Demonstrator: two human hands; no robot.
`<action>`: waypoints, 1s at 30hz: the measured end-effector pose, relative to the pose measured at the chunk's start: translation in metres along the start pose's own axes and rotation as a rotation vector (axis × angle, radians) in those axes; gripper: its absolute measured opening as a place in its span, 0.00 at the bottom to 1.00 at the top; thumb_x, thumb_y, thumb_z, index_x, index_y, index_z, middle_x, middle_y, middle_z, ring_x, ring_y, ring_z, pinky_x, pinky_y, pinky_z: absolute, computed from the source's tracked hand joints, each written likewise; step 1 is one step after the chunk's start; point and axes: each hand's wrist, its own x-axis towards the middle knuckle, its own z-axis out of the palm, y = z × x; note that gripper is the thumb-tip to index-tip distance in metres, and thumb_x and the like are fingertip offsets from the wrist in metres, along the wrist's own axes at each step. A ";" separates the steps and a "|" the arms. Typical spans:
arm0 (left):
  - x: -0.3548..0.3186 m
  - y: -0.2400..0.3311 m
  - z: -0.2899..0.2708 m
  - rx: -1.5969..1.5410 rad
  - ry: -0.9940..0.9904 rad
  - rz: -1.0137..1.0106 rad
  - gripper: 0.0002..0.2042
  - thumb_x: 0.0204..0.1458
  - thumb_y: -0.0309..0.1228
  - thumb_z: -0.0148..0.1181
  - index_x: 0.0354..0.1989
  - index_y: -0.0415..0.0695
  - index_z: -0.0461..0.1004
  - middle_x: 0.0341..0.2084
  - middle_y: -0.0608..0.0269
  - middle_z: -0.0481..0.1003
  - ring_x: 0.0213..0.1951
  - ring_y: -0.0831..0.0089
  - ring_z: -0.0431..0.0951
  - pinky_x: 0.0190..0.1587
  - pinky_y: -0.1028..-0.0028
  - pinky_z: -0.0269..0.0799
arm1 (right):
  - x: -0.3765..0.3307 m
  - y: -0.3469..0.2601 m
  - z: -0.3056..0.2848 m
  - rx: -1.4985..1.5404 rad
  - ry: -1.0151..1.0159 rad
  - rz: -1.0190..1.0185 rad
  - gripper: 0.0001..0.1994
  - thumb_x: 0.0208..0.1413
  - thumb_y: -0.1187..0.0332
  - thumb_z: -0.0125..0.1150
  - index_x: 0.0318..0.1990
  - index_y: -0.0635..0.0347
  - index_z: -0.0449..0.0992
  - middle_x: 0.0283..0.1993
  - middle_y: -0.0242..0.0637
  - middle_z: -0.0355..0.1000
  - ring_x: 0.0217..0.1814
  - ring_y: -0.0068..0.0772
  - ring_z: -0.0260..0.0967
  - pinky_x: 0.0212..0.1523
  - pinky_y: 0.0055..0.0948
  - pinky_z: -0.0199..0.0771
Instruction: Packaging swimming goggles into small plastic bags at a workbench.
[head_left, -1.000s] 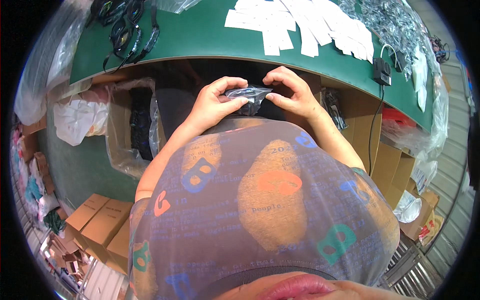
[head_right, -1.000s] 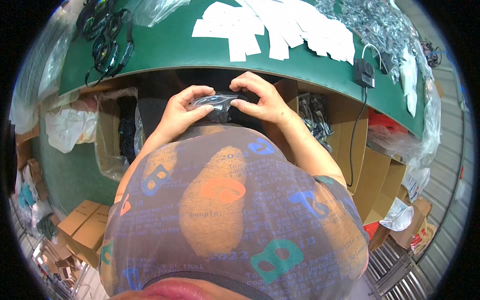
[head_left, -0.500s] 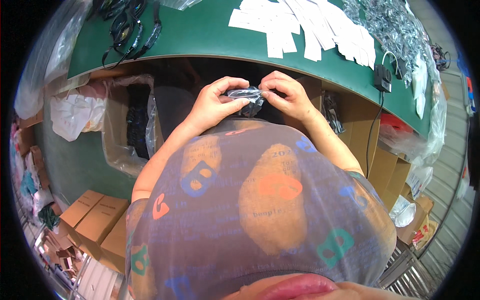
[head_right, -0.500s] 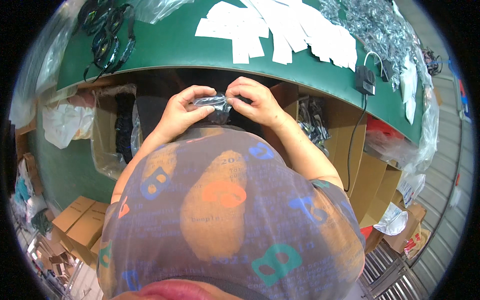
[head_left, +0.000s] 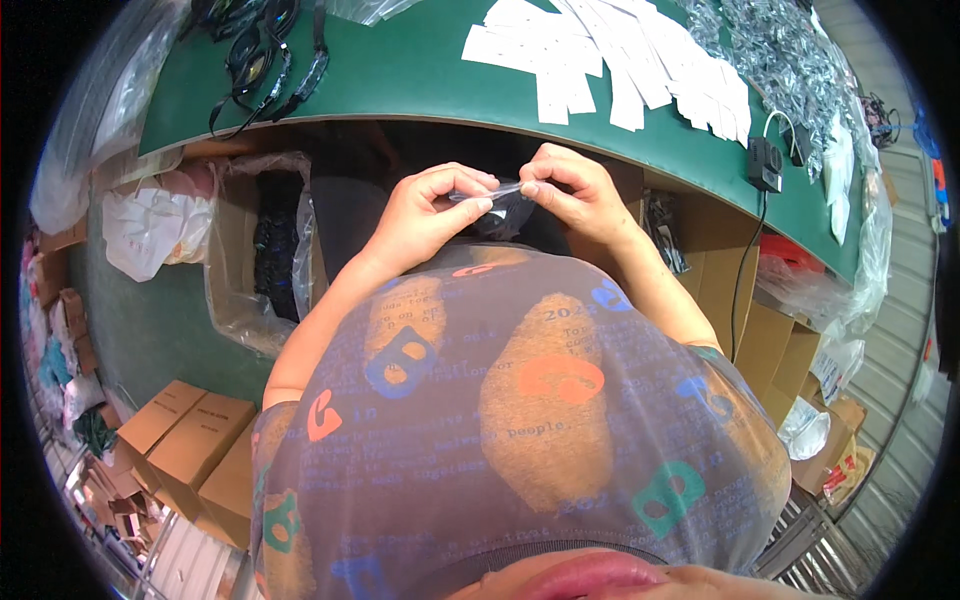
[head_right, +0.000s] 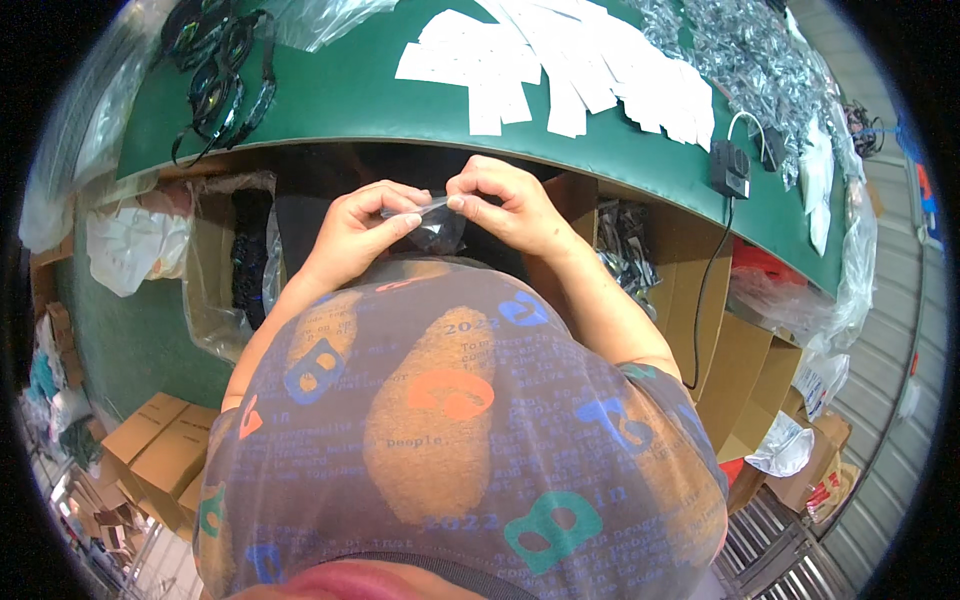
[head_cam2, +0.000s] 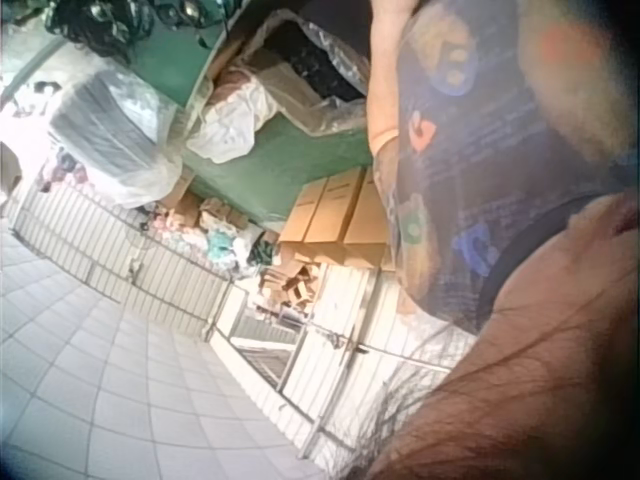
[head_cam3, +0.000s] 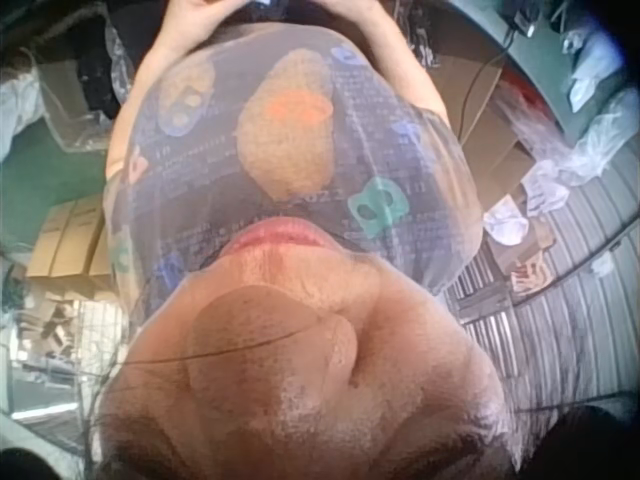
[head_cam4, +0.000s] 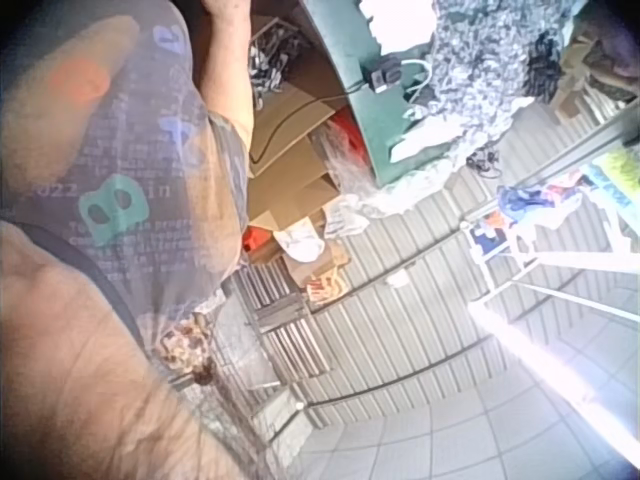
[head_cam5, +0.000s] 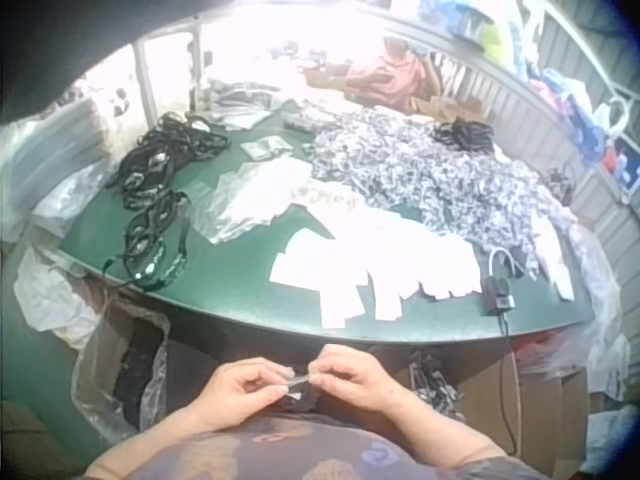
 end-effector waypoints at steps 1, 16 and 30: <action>-0.001 0.002 -0.001 -0.040 -0.016 -0.017 0.04 0.57 0.21 0.65 0.40 0.36 0.81 0.48 0.60 0.78 0.49 0.75 0.79 0.50 0.76 0.78 | 0.002 -0.003 -0.002 0.041 -0.003 0.008 0.05 0.61 0.70 0.67 0.40 0.62 0.80 0.34 0.33 0.71 0.37 0.29 0.70 0.40 0.27 0.70; 0.006 0.014 -0.004 0.012 -0.028 -0.206 0.04 0.56 0.22 0.66 0.38 0.37 0.78 0.39 0.66 0.81 0.41 0.80 0.77 0.46 0.76 0.76 | -0.003 0.017 -0.006 0.311 -0.104 0.220 0.05 0.61 0.73 0.67 0.42 0.65 0.81 0.38 0.27 0.70 0.42 0.20 0.67 0.45 0.23 0.66; 0.016 0.005 -0.010 0.025 -0.047 -0.167 0.05 0.55 0.25 0.67 0.39 0.39 0.80 0.48 0.61 0.79 0.43 0.78 0.78 0.47 0.76 0.76 | -0.016 0.018 -0.012 0.166 0.013 0.098 0.05 0.62 0.72 0.64 0.40 0.64 0.79 0.37 0.30 0.70 0.38 0.21 0.67 0.35 0.22 0.66</action>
